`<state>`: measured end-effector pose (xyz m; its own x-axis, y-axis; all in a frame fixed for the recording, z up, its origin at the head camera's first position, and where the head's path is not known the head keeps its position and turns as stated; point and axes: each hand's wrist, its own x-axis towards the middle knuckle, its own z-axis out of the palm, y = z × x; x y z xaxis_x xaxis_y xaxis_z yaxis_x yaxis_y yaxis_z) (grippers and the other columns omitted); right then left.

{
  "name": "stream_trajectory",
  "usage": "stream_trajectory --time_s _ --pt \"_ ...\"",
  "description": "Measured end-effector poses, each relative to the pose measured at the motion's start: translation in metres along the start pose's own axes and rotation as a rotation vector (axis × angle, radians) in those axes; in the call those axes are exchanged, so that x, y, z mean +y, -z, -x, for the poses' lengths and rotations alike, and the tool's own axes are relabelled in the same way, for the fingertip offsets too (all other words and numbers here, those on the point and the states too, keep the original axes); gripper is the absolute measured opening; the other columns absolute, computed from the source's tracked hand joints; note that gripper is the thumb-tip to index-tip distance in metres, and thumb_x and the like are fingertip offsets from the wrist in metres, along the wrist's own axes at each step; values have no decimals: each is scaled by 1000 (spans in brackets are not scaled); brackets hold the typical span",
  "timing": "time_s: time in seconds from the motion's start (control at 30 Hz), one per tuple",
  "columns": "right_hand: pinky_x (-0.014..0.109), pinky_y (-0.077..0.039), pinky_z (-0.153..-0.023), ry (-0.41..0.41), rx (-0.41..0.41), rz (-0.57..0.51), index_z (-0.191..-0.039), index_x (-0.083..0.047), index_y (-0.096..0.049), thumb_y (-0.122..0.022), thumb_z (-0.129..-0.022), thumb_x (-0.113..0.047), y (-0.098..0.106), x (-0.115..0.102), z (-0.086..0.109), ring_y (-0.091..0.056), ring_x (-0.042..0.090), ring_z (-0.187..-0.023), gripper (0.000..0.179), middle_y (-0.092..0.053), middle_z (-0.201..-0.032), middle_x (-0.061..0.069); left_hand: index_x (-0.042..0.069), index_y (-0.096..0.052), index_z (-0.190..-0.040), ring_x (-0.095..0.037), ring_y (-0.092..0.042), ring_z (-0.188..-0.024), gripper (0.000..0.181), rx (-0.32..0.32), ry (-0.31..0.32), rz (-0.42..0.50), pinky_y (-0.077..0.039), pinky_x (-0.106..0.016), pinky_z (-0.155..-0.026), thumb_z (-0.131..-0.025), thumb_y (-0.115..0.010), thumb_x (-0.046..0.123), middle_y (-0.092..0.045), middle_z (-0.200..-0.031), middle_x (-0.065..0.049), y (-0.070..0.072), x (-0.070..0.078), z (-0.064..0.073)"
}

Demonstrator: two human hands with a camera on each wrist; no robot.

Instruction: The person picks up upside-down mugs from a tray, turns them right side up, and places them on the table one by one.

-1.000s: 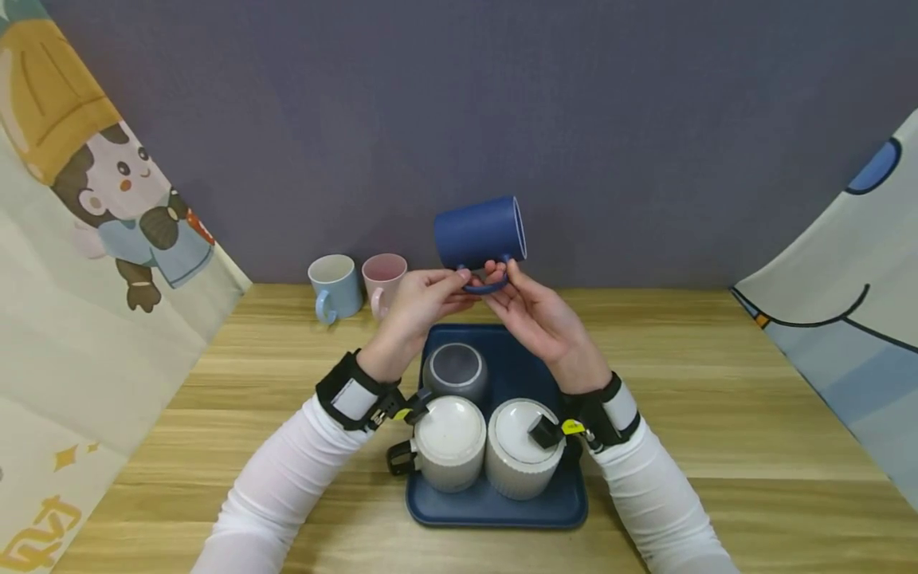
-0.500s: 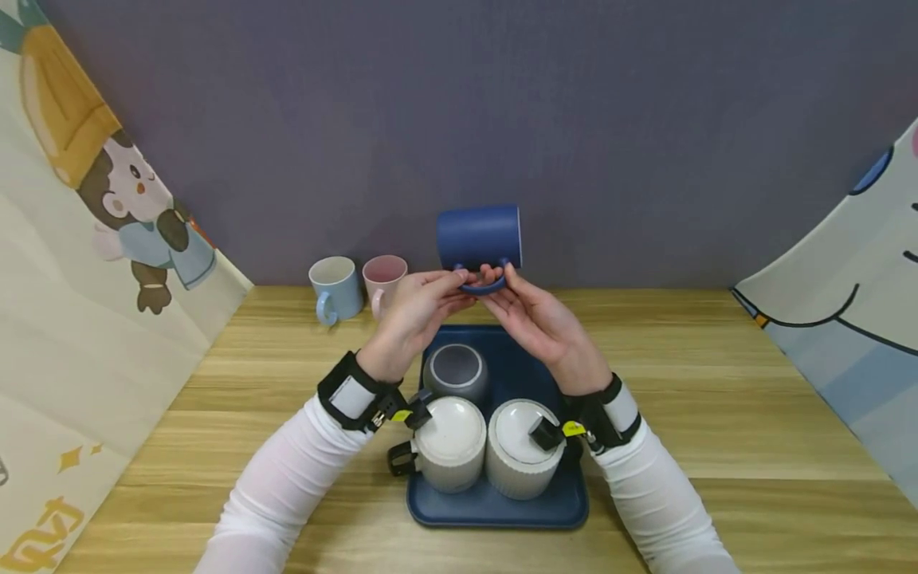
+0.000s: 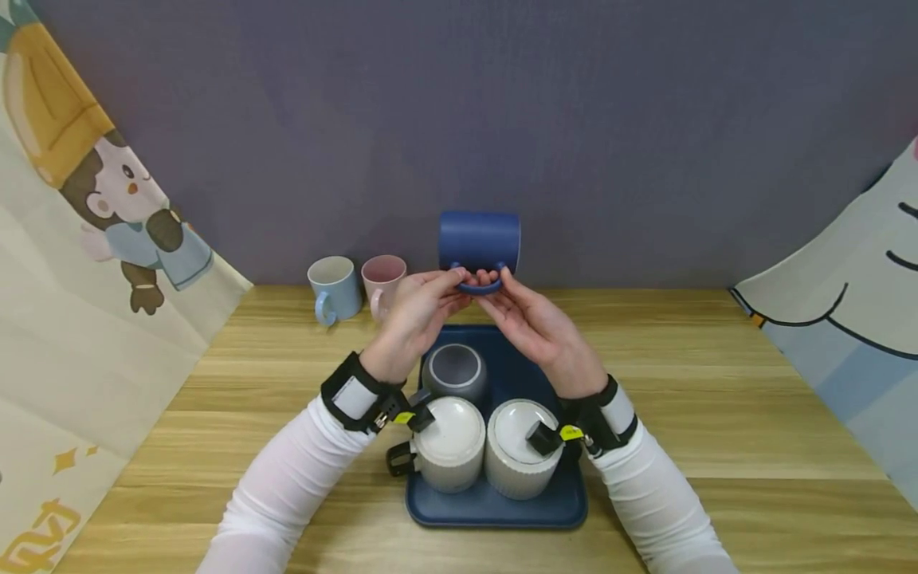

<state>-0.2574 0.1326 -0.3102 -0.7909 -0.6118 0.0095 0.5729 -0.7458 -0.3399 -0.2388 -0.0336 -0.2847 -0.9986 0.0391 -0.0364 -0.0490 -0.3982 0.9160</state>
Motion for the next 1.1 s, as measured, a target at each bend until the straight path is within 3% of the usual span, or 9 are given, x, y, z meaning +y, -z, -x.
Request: stream_trajectory --time_s 0.13,0.37,0.67,0.83,1.1 --pt "28 -43 -102 -2 18 32 -102 3 -60 -46 -98 -15 0 2 0 -63 19 -101 23 -62 -103 13 1 -65 -84 -11 -63 -71 16 -5 -16 -1 -51 -26 -75 -95 -54 4 -66 -76 -3 1 -1 0" --pt "27 -47 -97 12 56 90 -103 3 -64 -46 -98 -15 0 4 0 -64 18 -102 25 -64 -104 13 -8 -64 -99 -12 -65 -75 18 5 -20 -8 -51 -26 -77 -95 -55 7 -70 -77 -2 2 -2 -1" --pt "23 -49 -91 29 181 202 -106 -1 -61 -48 -97 -13 0 7 -1 -64 15 -97 19 -60 -104 11 0 -66 -87 -15 -67 -77 17 -18 -46 71 -52 -26 -77 -96 -52 4 -69 -78 -5 0 -3 -1" --pt "24 -49 -92 9 196 189 -110 0 -56 -50 -96 -10 0 5 -2 -64 17 -97 19 -59 -105 13 1 -62 -88 -15 -66 -77 19 -24 -20 138 -50 -27 -79 -98 -48 6 -66 -81 -5 -1 -3 0" --pt "24 -51 -88 -58 196 171 -101 3 -62 -47 -97 -9 4 3 -4 -64 19 -95 19 -62 -102 14 0 -61 -91 -17 -64 -78 16 -15 11 195 -51 -27 -81 -98 -49 8 -63 -82 -6 -2 -3 -1"
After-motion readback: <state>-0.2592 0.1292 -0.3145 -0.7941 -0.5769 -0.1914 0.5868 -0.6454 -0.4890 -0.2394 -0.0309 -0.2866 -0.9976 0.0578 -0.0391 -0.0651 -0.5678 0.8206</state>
